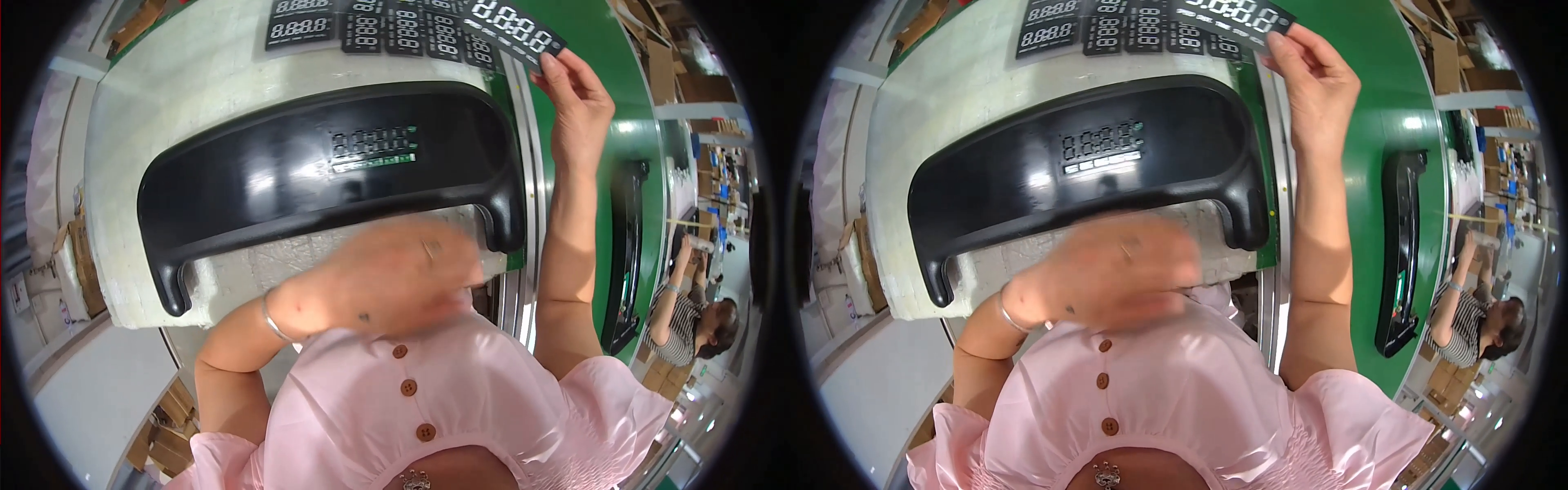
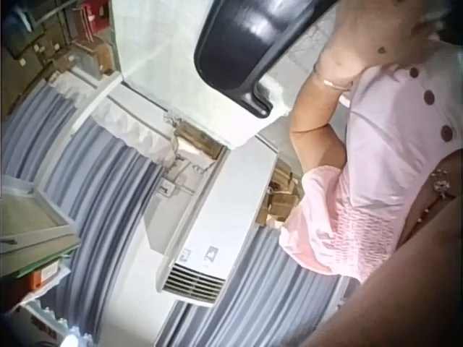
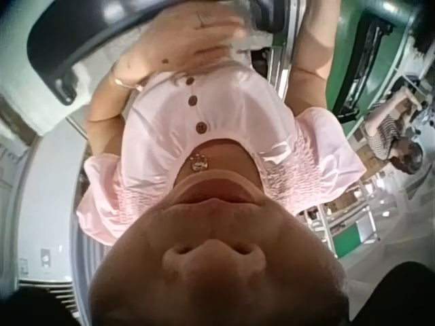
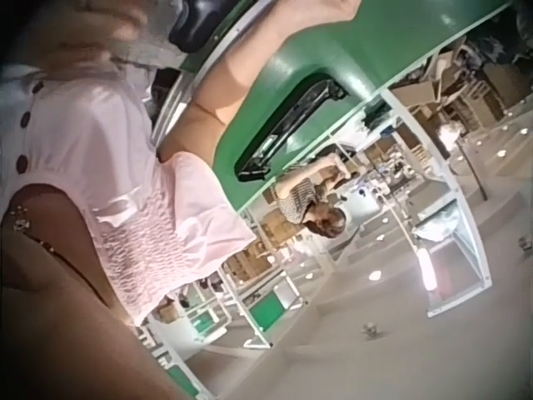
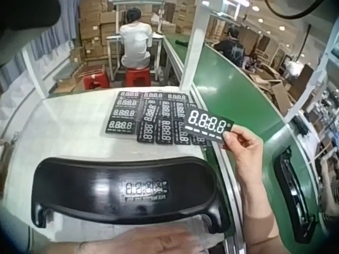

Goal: Applying display label stickers to plastic electronic device covers on a factory assembly line.

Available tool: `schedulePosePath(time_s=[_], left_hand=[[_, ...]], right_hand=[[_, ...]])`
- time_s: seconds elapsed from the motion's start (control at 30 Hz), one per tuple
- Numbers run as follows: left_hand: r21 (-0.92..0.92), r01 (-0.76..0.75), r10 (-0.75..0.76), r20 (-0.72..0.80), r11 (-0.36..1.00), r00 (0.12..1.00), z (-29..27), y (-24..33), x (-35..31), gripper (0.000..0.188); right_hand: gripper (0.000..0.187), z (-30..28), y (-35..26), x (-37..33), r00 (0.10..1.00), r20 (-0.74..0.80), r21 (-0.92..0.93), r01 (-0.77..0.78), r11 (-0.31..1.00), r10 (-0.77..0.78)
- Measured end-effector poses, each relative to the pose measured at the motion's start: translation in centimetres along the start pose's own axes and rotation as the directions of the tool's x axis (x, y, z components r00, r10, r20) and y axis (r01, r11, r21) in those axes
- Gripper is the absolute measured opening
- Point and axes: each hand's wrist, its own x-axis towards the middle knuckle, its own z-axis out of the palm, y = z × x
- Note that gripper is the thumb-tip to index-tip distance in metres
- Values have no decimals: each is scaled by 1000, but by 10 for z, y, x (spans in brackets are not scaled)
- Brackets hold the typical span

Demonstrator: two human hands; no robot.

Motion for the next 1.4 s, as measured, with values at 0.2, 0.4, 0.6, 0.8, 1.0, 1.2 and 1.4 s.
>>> schedulePosePath(time_s=[0.2, 0.4, 0.6, 0.8, 1.0, 1.2, 1.4], left_hand=[[458, 318, -34, -527, 830, 849, -30, -22, -50, 28], [275, 565, -291, -638, 778, 712, -44, -21, -59, 89], [440, 578, -259, -595, 688, 761, -35, -37, -57, 92], [456, 565, -230, -602, 688, 765, -33, -39, -58, 90], [440, 578, -237, -617, 688, 751, -30, -41, -58, 89], [421, 583, -240, -628, 695, 740, -29, -41, -59, 91], [424, 582, -238, -628, 694, 741, -29, -42, -60, 91]], right_hand=[[34, 24, -21, -38, 938, 244, -73, -237, 969, 248], [39, 49, -17, -65, 814, 459, -124, -337, 933, 356], [38, 54, -23, -75, 800, 462, -200, -325, 924, 382], [37, 53, -21, -81, 839, 410, -202, -298, 933, 357], [36, 52, -21, -87, 840, 419, -213, -278, 936, 345], [35, 52, -21, -87, 838, 422, -213, -280, 936, 346], [35, 52, -20, -88, 841, 425, -216, -266, 939, 336]])
